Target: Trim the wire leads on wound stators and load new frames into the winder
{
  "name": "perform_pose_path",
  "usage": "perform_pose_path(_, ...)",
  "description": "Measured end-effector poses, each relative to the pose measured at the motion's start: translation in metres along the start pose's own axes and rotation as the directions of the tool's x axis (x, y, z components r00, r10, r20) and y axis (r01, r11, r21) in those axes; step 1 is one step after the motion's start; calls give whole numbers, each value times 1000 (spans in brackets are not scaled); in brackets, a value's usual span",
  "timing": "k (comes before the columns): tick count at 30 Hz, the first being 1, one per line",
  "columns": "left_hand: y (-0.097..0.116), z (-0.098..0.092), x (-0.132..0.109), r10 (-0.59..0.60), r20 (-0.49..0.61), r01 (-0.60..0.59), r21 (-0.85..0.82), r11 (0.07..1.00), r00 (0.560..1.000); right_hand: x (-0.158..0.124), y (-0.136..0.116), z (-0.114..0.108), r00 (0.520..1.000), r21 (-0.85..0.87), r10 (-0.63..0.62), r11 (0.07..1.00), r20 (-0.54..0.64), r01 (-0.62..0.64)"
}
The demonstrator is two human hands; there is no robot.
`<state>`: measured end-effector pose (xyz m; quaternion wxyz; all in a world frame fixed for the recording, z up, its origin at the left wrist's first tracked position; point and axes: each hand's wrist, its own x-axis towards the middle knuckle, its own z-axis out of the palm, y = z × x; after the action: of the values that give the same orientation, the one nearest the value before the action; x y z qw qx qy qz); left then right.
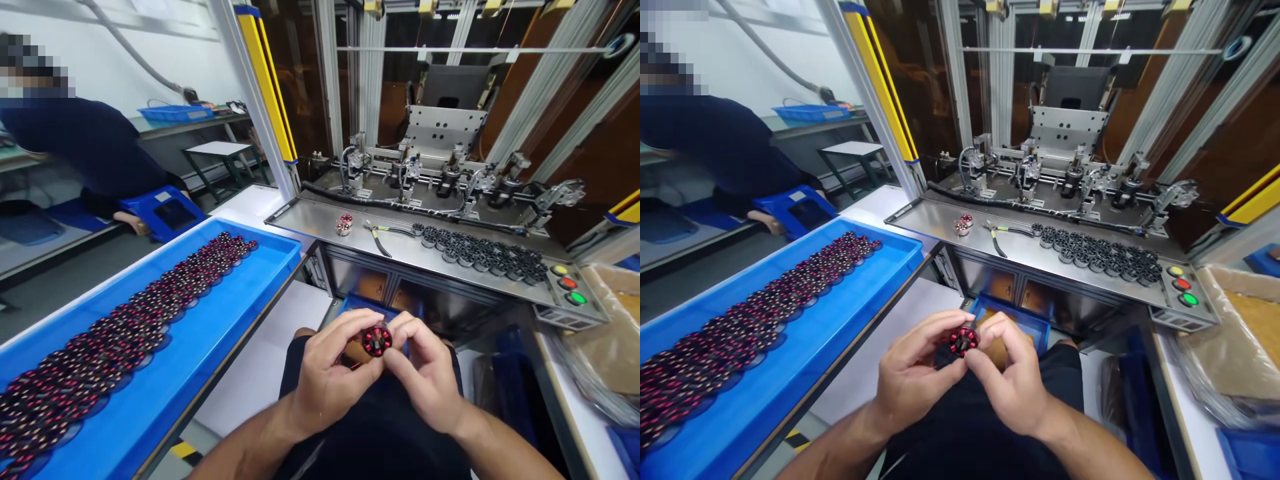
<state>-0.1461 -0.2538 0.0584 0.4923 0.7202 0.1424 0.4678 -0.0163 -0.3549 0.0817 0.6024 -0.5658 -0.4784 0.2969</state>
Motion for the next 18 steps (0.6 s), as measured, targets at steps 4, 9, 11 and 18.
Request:
perform_pose_path(4,2,-1,4,-121,3,120,-106,987,993,-1,6,8,986,171,143,977,-87,-127)
perform_pose_path(9,2,3,8,-240,53,245,-285,927,969,-3,14,10,980,223,183,961,-73,-162)
perform_pose_path(11,2,3,8,-164,34,167,-185,968,986,-1,13,8,987,195,148,972,-68,-133)
perform_pose_path(18,4,1,9,-45,2,45,85,995,999,4,11,11,971,286,235,934,-44,-213)
